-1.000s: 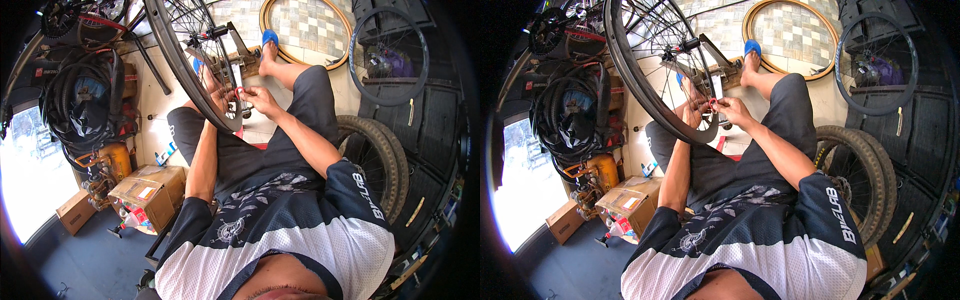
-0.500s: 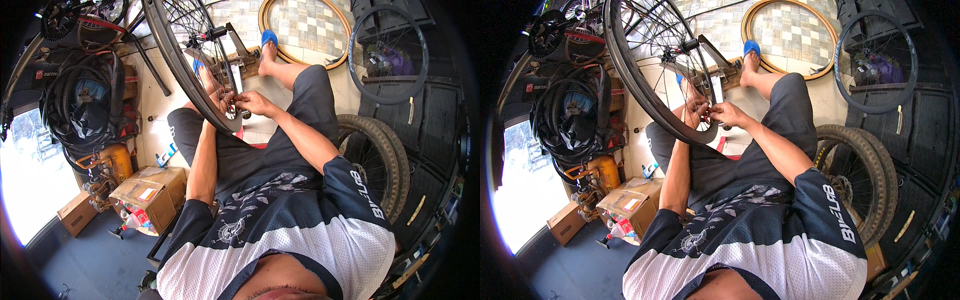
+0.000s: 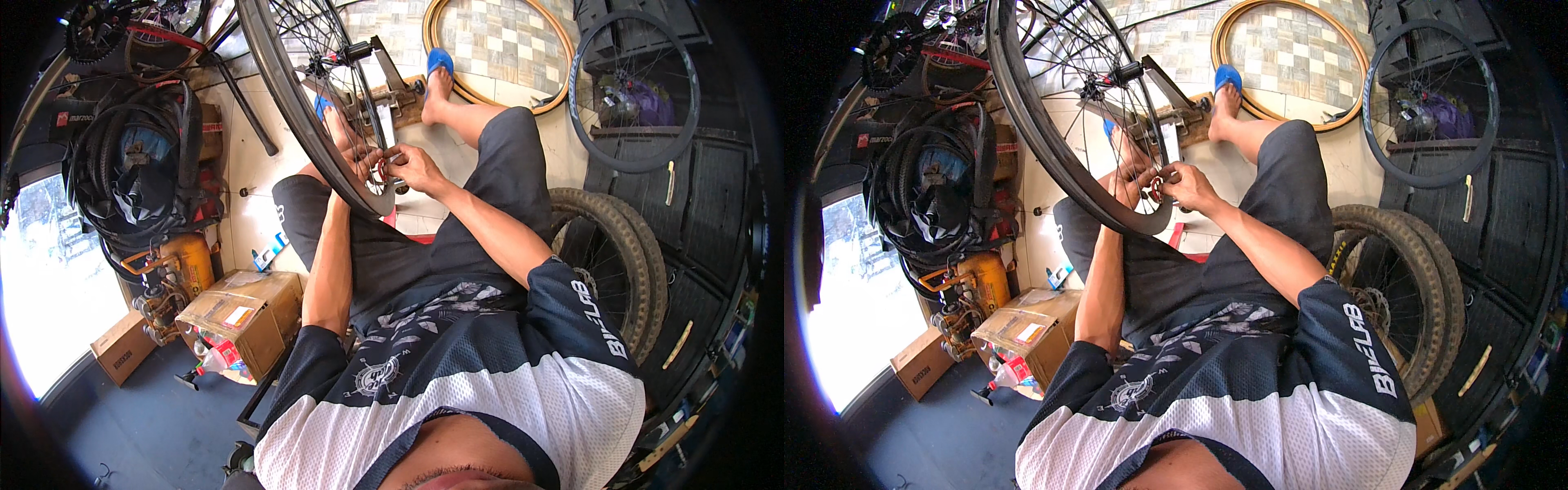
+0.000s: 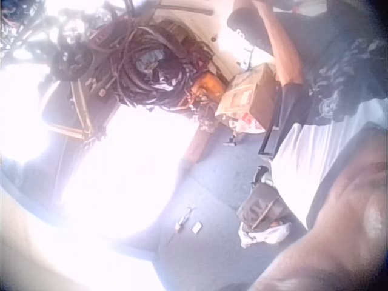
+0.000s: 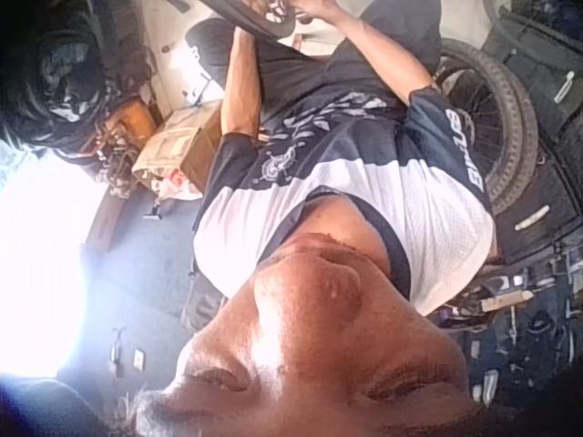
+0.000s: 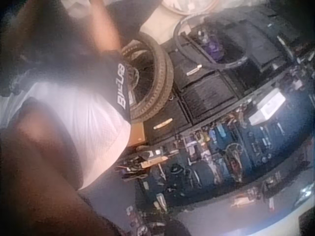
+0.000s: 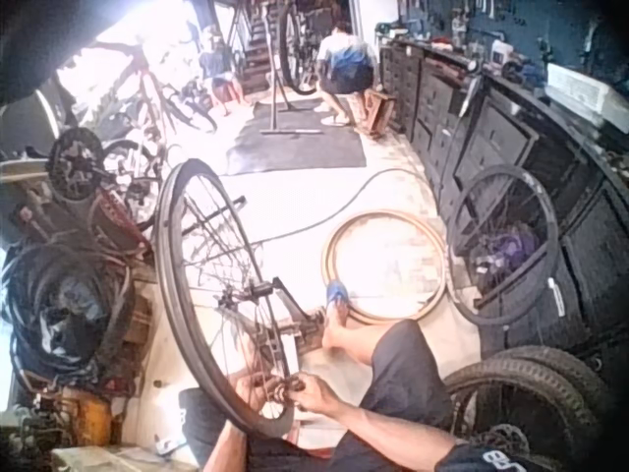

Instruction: The person sits on the floor and uses a spoke wrench to adjust the tension of the spokes on a bicycle wheel mounted on a truing stand. They repeatedly rotate the wheel and make small adjustments to the spoke nipples.

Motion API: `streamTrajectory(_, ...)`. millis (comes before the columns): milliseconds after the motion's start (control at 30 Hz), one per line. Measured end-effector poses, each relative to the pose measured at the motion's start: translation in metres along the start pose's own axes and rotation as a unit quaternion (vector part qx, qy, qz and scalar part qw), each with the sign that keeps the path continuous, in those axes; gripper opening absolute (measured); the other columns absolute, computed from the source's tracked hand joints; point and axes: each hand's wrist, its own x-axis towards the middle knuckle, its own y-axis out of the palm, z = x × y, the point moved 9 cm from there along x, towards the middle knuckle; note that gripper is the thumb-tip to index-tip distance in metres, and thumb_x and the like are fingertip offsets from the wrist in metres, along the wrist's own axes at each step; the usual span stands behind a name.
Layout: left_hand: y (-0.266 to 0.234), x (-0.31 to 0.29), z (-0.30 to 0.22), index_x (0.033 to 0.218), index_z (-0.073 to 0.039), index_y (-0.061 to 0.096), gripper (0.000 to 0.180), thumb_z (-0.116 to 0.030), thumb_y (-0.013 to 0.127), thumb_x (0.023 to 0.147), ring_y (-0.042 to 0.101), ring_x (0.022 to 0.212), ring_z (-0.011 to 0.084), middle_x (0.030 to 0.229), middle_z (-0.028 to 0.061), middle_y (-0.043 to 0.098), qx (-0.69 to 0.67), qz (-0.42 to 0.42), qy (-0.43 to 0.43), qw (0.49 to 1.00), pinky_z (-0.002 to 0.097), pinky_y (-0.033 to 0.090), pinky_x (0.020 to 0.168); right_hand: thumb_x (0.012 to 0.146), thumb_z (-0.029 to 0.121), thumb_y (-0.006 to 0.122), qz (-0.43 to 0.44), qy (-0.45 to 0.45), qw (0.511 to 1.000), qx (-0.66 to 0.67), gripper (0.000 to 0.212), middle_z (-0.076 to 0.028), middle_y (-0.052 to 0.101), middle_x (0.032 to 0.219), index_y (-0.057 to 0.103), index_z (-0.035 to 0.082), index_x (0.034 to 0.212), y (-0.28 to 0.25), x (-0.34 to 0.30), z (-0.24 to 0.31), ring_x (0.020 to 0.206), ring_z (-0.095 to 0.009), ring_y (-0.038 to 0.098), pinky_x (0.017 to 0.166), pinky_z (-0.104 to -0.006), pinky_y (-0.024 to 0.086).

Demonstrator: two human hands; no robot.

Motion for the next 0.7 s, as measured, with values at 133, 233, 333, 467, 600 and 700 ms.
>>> streamTrajectory(133,0.004,-0.002,-0.003,0.102,0.003,0.073,0.037,-0.033,0.078,0.094,0.066,0.071,0.0165,0.077,0.0089,0.071,0.006,0.000,-0.020,1.000,0.0344,0.051,0.062,0.102,0.020,0.066,-0.026,0.018,0.989,0.145,0.038,-0.014,0.076,0.098,0.057,-0.006,0.128,0.001,-0.002,-0.004,0.087,-0.016,0.072,0.076,-0.0307,0.056)
streamTrajectory(233,-0.002,0.003,0.002,0.104,0.003,0.073,0.037,-0.032,0.078,0.094,0.066,0.071,0.0171,0.080,0.0094,0.072,0.004,-0.001,0.004,1.000,0.0350,0.051,0.063,0.099,0.032,0.071,-0.037,-0.037,0.995,0.083,0.043,-0.015,0.076,0.092,0.062,-0.004,0.121,0.001,0.000,0.006,0.083,-0.017,0.072,0.070,-0.0335,0.056)
streamTrajectory(333,-0.001,0.001,-0.006,0.103,0.003,0.074,0.035,-0.031,0.078,0.093,0.066,0.070,0.0179,0.079,0.0098,0.072,0.010,-0.013,0.034,0.999,0.0355,0.051,0.063,0.094,0.037,0.075,-0.057,-0.110,0.992,-0.035,0.044,-0.016,0.077,0.094,0.066,-0.002,0.113,-0.002,-0.014,0.027,0.084,-0.022,0.074,0.076,-0.0351,0.056)
streamTrajectory(467,0.001,-0.002,-0.014,0.100,0.002,0.075,0.032,-0.030,0.077,0.093,0.066,0.070,0.0193,0.077,0.0109,0.072,0.045,-0.010,-0.005,0.999,0.0360,0.051,0.065,0.095,0.028,0.073,-0.045,-0.091,0.989,-0.108,0.037,-0.014,0.077,0.096,0.069,-0.004,0.113,-0.006,-0.010,0.029,0.083,-0.021,0.073,0.076,-0.0347,0.057)
streamTrajectory(600,-0.002,-0.002,-0.012,0.099,0.002,0.075,0.033,-0.030,0.077,0.093,0.067,0.068,0.0201,0.076,0.0110,0.071,0.066,-0.020,0.019,0.997,0.0359,0.050,0.064,0.099,0.024,0.069,-0.056,-0.076,0.992,-0.089,0.034,-0.013,0.077,0.093,0.067,-0.004,0.118,-0.005,-0.005,0.015,0.080,-0.017,0.072,0.075,-0.0329,0.056)
streamTrajectory(700,-0.001,-0.004,-0.017,0.098,0.001,0.076,0.032,-0.031,0.077,0.093,0.065,0.066,0.0194,0.074,0.0102,0.071,0.057,-0.019,0.023,0.998,0.0361,0.049,0.062,0.094,0.030,0.068,-0.039,-0.039,0.996,0.066,0.043,-0.019,0.076,0.090,0.065,-0.005,0.118,0.002,0.000,0.000,0.081,-0.027,0.075,0.075,-0.0377,0.057)
